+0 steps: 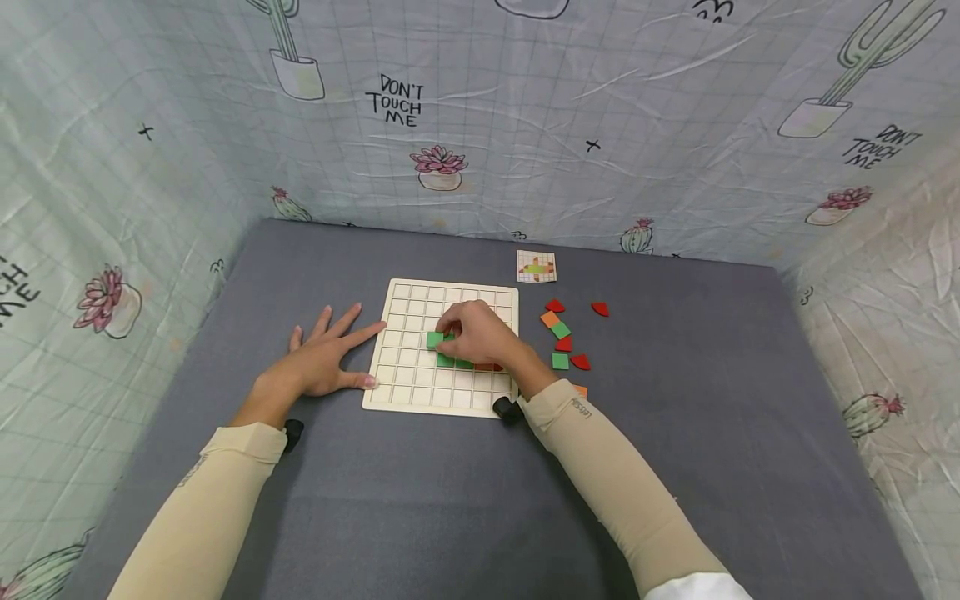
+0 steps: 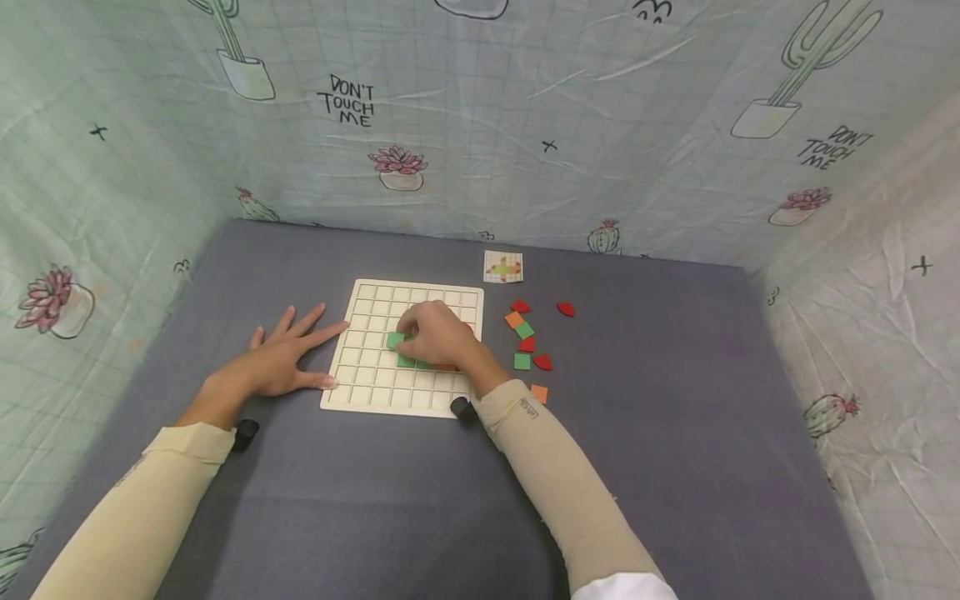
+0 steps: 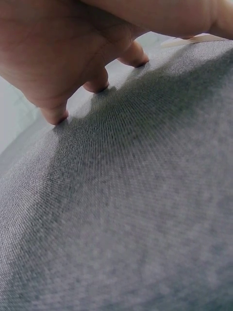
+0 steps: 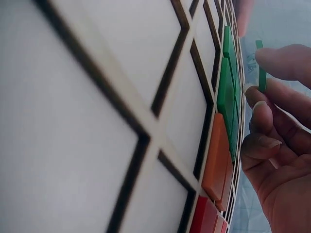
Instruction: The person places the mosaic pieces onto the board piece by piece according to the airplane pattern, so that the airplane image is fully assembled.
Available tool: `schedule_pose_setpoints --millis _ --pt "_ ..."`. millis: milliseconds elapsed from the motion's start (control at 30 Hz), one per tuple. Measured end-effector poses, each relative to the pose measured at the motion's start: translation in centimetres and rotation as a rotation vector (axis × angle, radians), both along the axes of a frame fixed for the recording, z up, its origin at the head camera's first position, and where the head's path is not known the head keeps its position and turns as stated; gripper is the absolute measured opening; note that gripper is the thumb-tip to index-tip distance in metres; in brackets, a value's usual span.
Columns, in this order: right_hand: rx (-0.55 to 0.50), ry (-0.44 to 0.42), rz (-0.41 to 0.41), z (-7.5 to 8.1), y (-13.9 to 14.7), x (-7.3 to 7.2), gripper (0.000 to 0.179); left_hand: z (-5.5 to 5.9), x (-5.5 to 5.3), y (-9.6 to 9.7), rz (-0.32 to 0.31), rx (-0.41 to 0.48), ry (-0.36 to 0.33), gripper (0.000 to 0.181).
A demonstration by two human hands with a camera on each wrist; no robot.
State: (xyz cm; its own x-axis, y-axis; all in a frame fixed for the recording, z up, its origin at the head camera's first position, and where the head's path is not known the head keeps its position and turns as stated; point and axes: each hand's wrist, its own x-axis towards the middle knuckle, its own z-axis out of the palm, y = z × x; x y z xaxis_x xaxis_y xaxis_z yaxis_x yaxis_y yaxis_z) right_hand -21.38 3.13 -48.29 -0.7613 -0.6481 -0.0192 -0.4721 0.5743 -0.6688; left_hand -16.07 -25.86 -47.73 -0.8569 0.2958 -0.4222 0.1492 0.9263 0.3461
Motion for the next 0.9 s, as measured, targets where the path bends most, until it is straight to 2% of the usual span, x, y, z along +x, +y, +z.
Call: schedule_pose_setpoints --millis 900 --pt "0.031 -0.025 -0.036 -0.03 -0.85 -0.30 0.018 -0.28 -0.32 -0.31 -0.004 -0.007 0.001 0.101"
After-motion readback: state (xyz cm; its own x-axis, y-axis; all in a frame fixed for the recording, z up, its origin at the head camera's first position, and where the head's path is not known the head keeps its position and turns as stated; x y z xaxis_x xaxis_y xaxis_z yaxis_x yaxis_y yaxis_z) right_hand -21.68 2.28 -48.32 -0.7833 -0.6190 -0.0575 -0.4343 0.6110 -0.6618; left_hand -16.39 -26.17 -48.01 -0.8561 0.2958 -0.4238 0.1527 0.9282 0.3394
